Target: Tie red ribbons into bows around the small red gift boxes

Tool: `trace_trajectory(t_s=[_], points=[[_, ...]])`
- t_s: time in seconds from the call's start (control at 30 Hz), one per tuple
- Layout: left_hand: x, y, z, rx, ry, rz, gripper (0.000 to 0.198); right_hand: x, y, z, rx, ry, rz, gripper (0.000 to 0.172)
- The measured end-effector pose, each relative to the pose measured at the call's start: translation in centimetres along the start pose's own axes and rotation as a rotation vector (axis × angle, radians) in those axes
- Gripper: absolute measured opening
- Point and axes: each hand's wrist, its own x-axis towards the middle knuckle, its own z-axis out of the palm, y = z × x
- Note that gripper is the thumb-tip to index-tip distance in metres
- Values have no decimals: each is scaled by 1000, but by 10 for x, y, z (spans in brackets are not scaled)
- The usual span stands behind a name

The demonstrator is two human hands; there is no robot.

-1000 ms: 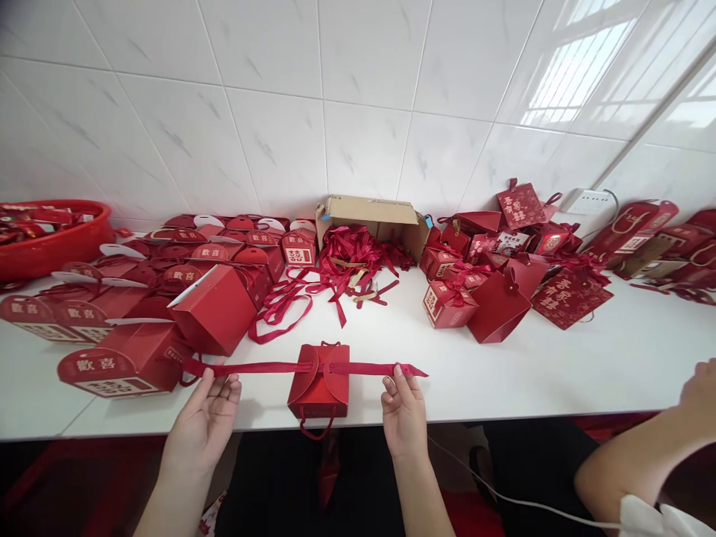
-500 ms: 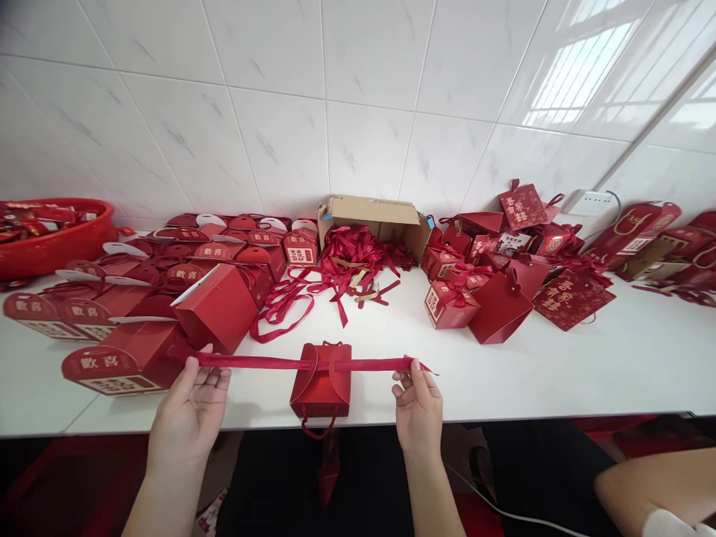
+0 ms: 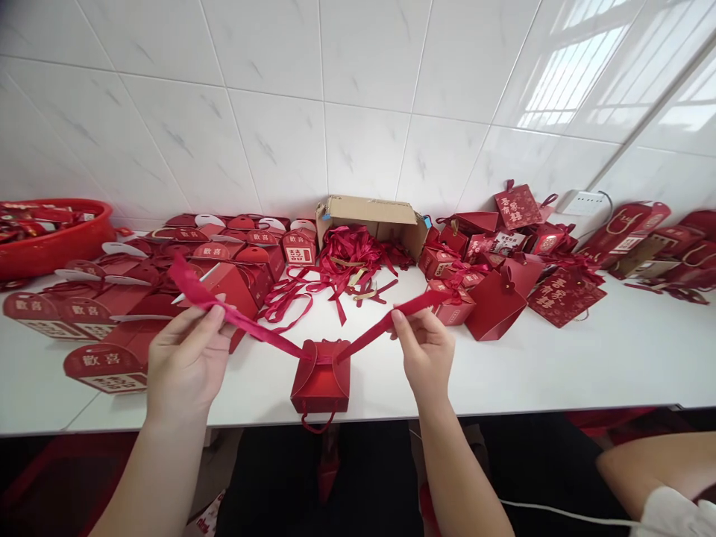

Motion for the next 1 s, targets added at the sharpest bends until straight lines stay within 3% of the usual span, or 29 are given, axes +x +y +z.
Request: trace_trajectory(t_s=[0.2, 0.33, 0.6, 1.0], points=[[-1, 5, 31, 70, -194, -60, 19, 12, -24, 25, -14, -237, -102, 26], [-3, 2, 44, 64, -283, -114, 20, 13, -32, 40, -36, -296, -125, 29], [-12, 0, 55, 60, -312, -164, 21, 12, -40, 52, 0, -353, -149, 30], [-18, 0, 58, 25, -350, -155, 21, 9, -46, 47, -57, -346, -229, 22]])
